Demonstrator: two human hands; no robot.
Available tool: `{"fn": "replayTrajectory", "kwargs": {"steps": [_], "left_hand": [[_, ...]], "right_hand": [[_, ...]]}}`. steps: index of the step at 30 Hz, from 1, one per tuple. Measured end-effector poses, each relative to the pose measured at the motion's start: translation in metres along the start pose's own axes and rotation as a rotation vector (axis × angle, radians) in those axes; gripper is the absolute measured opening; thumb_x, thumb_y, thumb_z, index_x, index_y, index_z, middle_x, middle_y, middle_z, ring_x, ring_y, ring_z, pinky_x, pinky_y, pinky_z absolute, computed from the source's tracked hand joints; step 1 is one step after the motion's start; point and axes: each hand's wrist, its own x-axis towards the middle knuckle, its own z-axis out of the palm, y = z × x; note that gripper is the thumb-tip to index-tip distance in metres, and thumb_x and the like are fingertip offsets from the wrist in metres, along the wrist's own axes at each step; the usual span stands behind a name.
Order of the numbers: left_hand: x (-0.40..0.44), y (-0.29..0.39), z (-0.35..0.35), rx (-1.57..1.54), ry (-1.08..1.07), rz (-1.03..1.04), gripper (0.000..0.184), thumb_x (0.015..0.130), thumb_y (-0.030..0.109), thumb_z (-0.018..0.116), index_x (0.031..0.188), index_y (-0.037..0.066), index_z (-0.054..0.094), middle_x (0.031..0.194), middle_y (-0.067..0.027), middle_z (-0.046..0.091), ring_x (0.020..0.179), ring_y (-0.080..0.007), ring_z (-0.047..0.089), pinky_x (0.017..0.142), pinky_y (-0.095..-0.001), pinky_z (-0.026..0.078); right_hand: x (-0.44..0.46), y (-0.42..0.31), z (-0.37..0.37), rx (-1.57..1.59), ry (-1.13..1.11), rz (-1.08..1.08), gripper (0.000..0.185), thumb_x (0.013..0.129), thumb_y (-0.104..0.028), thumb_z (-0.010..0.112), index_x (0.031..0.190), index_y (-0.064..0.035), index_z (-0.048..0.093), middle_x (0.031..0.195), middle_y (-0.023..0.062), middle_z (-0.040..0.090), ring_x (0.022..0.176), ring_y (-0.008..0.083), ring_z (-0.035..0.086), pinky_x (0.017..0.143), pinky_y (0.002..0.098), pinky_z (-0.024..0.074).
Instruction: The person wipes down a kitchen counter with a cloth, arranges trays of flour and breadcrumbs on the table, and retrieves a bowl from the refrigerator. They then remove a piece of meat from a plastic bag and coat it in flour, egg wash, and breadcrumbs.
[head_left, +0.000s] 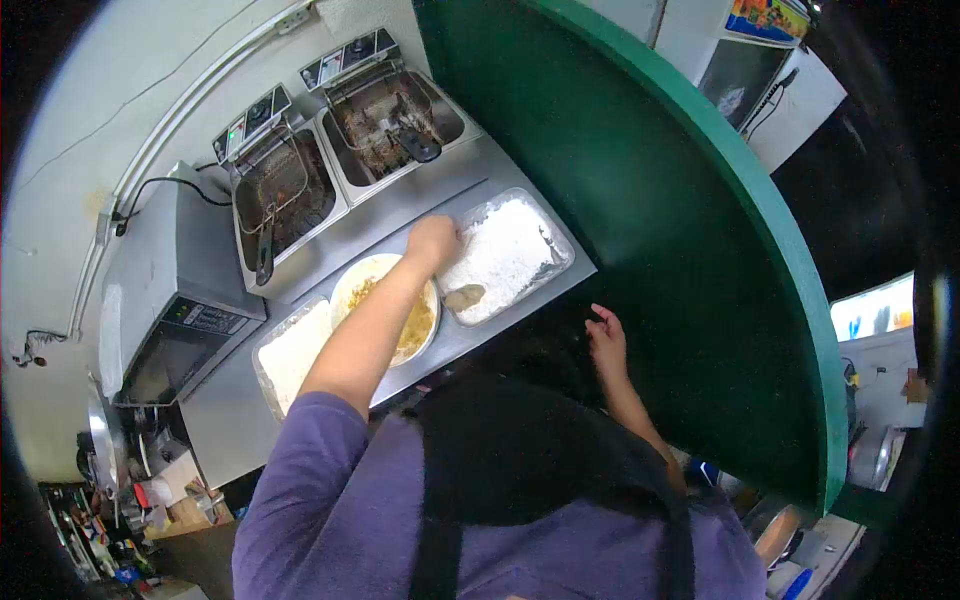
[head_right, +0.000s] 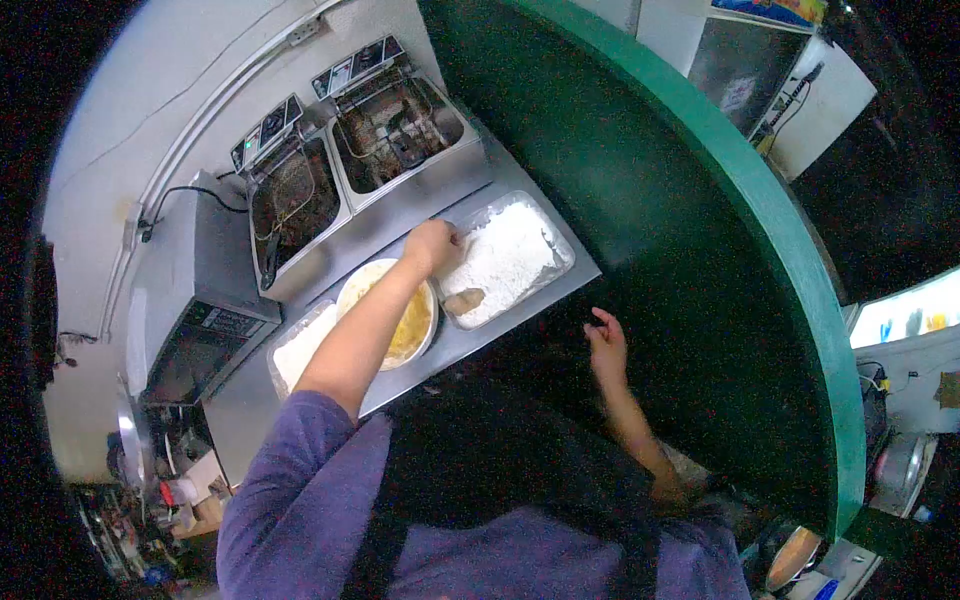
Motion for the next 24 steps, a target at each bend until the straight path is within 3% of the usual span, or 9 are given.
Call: {"fn": "replayTrajectory", "kwargs": {"steps": [1,2,6,9,12,15,19,24], "left_hand": [[0.003,0.004,0.008,0.09,0.06,-0.019,0.018,0.075,0.018,0.061,0.079,0.005,0.073,0.085,-0.0179,0.069,0.082,-0.0313,0.067,0.075,-0.0405,0.052],[0.003,0.006,0.019,0.216,0.122,0.101,0.016,0.075,0.014,0.06,0.078,0.004,0.072,0.084,-0.0168,0.07,0.083,-0.0304,0.067,0.076,-0.04,0.052],[-0.009,0.041,0.031,0.328,-0.018,0.27,0.017,0.075,0.015,0.06,0.08,0.006,0.073,0.087,-0.0164,0.07,0.081,-0.0295,0.067,0.075,-0.0417,0.052],[-0.006,0.042,0.044,0.17,-0.098,0.191,0.019,0.075,0.017,0.059,0.081,0.004,0.073,0.088,-0.0182,0.07,0.081,-0.0315,0.068,0.075,-0.0446,0.052],[0.005,0.024,0.05,-0.111,-0.223,0.213,0.018,0.072,0.02,0.064,0.079,0.006,0.072,0.082,-0.0187,0.068,0.08,-0.0336,0.067,0.075,-0.0424,0.053],[0.012,0.006,0.053,-0.183,-0.129,0.011,0.021,0.072,0.024,0.065,0.082,0.007,0.071,0.085,-0.0182,0.068,0.08,-0.0341,0.066,0.075,-0.0435,0.052],[0.008,-0.004,0.053,-0.043,0.101,0.081,0.018,0.075,0.024,0.064,0.082,0.009,0.071,0.087,-0.0168,0.069,0.081,-0.0348,0.066,0.077,-0.0452,0.052],[-0.017,0.035,0.034,0.079,-0.003,0.17,0.017,0.074,0.02,0.065,0.081,0.006,0.071,0.086,-0.0185,0.068,0.081,-0.0345,0.067,0.074,-0.0447,0.053]], "right_hand": [[-0.002,0.0,0.0,-0.008,0.002,-0.006,0.039,0.085,-0.008,0.065,0.123,-0.0106,0.058,0.074,-0.0041,0.051,0.066,0.0054,0.044,0.059,0.0213,0.0363],[-0.004,-0.001,0.0,-0.017,0.005,-0.012,0.037,0.085,-0.008,0.065,0.122,-0.0105,0.059,0.074,-0.0043,0.051,0.066,0.0053,0.044,0.059,0.0212,0.0361],[-0.005,0.007,-0.009,-0.028,-0.025,-0.112,0.034,0.085,-0.007,0.066,0.119,-0.0099,0.061,0.074,-0.0046,0.052,0.067,0.0047,0.044,0.06,0.0208,0.0359],[-0.003,0.016,-0.014,-0.065,-0.018,-0.216,0.032,0.087,-0.007,0.062,0.119,-0.0081,0.058,0.071,-0.0055,0.051,0.052,0.0026,0.039,0.044,0.0195,0.0278],[-0.009,0.014,-0.018,-0.103,0.005,-0.133,0.031,0.087,-0.007,0.062,0.118,-0.0083,0.059,0.072,-0.0052,0.052,0.054,0.0028,0.04,0.045,0.0195,0.0286],[-0.012,0.007,-0.021,-0.094,0.005,-0.059,0.031,0.087,-0.008,0.061,0.118,-0.0089,0.06,0.073,-0.005,0.052,0.053,0.0028,0.04,0.045,0.0192,0.0288],[-0.015,-0.002,-0.022,-0.087,0.017,-0.013,0.028,0.085,-0.008,0.065,0.113,-0.0112,0.064,0.071,-0.0064,0.051,0.063,0.0043,0.043,0.057,0.021,0.035],[-0.014,0.001,-0.02,-0.078,-0.009,0.013,0.026,0.085,-0.007,0.065,0.11,-0.0109,0.065,0.07,-0.0073,0.049,0.062,0.0037,0.041,0.055,0.0207,0.0331]]}}
